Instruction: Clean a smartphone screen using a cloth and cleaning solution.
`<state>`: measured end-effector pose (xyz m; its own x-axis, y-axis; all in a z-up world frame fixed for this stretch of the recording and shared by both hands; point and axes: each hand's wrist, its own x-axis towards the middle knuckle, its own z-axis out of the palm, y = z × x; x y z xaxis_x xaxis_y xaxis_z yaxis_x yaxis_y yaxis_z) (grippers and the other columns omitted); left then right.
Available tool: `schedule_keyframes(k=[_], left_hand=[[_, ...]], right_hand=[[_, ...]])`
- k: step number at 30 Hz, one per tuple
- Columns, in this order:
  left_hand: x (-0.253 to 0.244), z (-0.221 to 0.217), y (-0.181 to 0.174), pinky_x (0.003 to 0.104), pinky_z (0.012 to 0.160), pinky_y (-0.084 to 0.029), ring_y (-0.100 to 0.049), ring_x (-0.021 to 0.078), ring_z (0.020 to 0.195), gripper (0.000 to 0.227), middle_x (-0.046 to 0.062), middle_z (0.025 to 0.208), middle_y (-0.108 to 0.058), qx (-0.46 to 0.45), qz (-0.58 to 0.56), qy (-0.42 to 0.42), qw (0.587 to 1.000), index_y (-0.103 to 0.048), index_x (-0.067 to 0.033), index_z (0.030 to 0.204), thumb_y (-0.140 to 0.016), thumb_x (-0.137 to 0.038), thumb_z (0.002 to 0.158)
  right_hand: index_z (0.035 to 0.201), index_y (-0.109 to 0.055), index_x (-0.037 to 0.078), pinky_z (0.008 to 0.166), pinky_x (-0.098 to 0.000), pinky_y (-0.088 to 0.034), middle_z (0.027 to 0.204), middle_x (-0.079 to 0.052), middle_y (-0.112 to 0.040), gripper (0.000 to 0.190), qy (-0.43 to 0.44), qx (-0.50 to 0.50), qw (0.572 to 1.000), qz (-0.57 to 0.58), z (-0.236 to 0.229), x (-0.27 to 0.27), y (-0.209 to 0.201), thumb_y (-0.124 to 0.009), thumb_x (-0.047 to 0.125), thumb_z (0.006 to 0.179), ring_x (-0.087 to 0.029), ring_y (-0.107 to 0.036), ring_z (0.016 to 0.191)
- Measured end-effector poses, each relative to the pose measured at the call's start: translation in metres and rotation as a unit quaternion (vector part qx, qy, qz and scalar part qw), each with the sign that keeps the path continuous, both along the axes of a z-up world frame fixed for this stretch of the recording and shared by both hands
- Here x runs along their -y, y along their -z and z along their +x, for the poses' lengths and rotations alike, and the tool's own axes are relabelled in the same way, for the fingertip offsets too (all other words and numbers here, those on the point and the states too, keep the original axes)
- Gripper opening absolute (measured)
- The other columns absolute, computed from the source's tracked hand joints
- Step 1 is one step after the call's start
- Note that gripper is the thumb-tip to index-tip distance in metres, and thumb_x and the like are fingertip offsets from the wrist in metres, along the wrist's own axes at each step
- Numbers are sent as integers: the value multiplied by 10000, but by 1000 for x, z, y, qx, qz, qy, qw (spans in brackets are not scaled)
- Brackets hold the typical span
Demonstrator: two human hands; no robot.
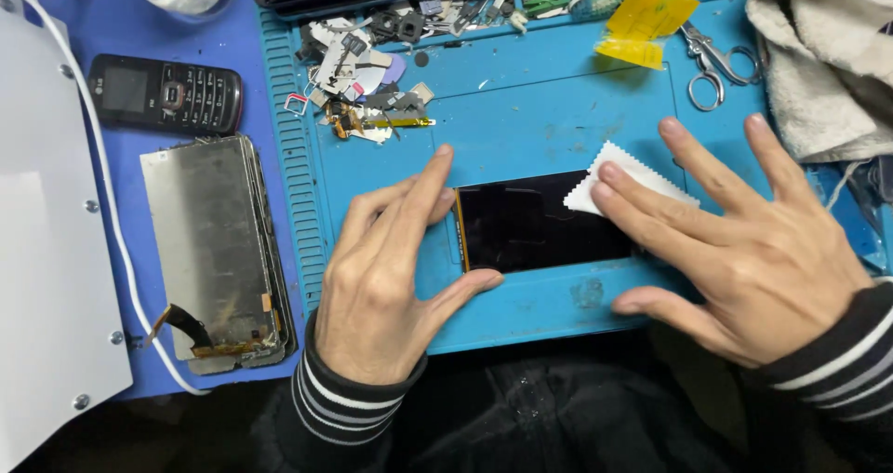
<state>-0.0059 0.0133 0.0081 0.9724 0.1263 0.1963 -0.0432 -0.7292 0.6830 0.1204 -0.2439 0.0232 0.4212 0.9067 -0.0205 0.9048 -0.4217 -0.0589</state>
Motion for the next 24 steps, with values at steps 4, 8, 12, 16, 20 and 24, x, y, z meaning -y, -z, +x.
schedule_keyframes(k=[4, 8, 12, 16, 20, 24], left_hand=[[3, 1, -1, 383, 1001, -536, -649, 258, 1121, 1024, 146, 1164, -746, 0, 4, 4, 1000, -445, 23, 1479, -958, -250, 635], [5, 1, -4, 384, 997, -538, -654, 254, 1119, 1020, 167, 1232, -721, -7, 0, -3, 1000, -457, 23, 1468, -963, -218, 616], [4, 2, -1, 386, 1017, -527, -650, 248, 1125, 1054, 149, 1166, -755, -12, -3, -12, 1000, -460, 34, 1465, -971, -230, 582], [5, 3, -1, 382, 1003, -552, -660, 248, 1102, 1025, 178, 1177, -729, 2, -17, -11, 1000, -475, 49, 1445, -967, -237, 593], [3, -1, 2, 392, 1024, -554, -653, 272, 1153, 1015, 167, 1155, -745, 24, -4, -5, 1000, -440, 49, 1469, -941, -279, 649], [1, -3, -2, 390, 1025, -549, -650, 277, 1172, 1009, 179, 1235, -722, 43, -10, -17, 999, -426, 39, 1474, -928, -269, 655]], right_hand=[[1502, -514, 131, 1233, -689, -139, 1517, -71, -579, 873, -29, -32, 997, 66, -13, -34, 9, -487, 725, 863, -399, -374, 1513], [1492, -517, 134, 1213, -691, -139, 1545, -32, -542, 851, -76, -69, 989, 103, -18, -48, 12, -499, 733, 888, -348, -352, 1506], [1510, -509, 166, 1256, -677, -159, 1506, -32, -589, 856, -15, 12, 1000, 15, -4, 3, -3, -465, 715, 854, -381, -404, 1511], [1336, -666, 185, 1231, -594, -373, 1362, 8, -696, 611, 43, 33, 998, 32, -7, 11, -8, -708, 447, 786, -313, -563, 1408], [983, -761, 77, 1065, -465, -523, 1205, -22, -764, 205, 45, -29, 986, 156, -12, -1, -16, -804, 135, 791, -266, -702, 1211], [970, -748, 84, 1031, -427, -550, 1208, 1, -767, 212, 35, -16, 990, 133, -6, 1, -17, -787, 169, 780, -241, -704, 1207]])
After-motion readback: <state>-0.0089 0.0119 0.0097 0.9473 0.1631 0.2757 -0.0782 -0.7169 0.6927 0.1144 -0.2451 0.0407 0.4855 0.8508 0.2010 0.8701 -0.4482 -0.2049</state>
